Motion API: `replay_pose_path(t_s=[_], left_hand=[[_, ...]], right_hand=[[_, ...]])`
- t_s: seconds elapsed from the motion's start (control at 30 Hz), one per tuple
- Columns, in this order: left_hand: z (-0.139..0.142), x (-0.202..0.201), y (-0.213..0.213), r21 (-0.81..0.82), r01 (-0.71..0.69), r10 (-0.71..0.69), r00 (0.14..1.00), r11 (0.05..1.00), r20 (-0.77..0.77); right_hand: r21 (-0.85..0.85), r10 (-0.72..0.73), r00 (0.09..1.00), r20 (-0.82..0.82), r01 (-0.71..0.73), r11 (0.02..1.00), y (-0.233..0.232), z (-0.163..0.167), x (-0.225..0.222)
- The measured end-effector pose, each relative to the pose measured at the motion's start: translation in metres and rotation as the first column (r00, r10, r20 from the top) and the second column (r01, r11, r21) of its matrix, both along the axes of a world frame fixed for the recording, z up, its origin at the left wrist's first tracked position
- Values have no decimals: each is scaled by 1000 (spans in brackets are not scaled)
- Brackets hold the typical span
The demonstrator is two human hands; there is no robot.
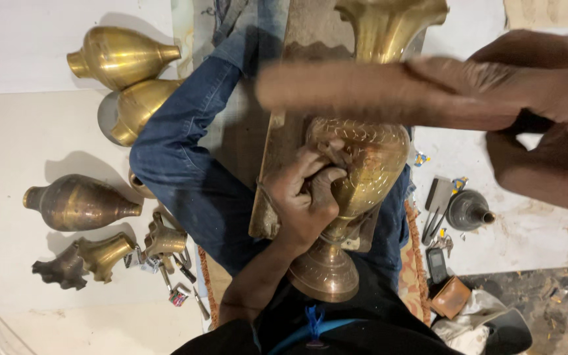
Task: The person sits on the floor with a brass vase held against a wooden board and engraves a decorative pattern into its surface, holding a chisel against the metal and striking it with a wooden mallet, repositioning the vase to work different areas of the pattern.
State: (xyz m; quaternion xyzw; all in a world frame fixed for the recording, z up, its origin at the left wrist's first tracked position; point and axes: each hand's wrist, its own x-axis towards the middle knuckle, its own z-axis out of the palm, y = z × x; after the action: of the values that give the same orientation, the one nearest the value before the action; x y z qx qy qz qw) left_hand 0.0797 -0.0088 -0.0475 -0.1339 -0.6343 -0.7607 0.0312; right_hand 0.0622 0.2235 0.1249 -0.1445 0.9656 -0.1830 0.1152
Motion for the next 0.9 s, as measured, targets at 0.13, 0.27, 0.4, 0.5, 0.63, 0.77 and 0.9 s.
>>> replay_pose_path(t_s=[0.13, 0.27, 0.4, 0.5, 0.63, 0.77, 0.9], left_hand=[[2, 1, 4, 14, -11, 11, 1000, 1000, -19], [-2, -1, 1, -97, -71, 48, 974, 993, -219], [-6, -4, -3, -64, 64, -70, 993, 996, -95], [-5, -8, -5, -110, 117, -133, 980, 987, -151], [0, -13, -12, -236, 151, -196, 964, 960, -180], [4, -30, -20, -294, 351, -415, 889, 889, -192], [7, -48, -19, -260, 493, -557, 750, 830, -356]], right_hand=[[-40, 0, 1000, 1, 1, 999, 6, 2, -2], [56, 128, 990, 65, -131, 990, 21, -9, -4], [68, 110, 993, 42, -113, 991, 32, -15, 8], [48, 84, 996, 25, -86, 995, 34, -19, 16], [-9, 18, 1000, -4, -18, 1000, 32, -22, 25], [-71, -140, 988, -57, 136, 988, 29, -28, 62], [-176, -390, 910, -140, 364, 914, 23, -57, 132]])
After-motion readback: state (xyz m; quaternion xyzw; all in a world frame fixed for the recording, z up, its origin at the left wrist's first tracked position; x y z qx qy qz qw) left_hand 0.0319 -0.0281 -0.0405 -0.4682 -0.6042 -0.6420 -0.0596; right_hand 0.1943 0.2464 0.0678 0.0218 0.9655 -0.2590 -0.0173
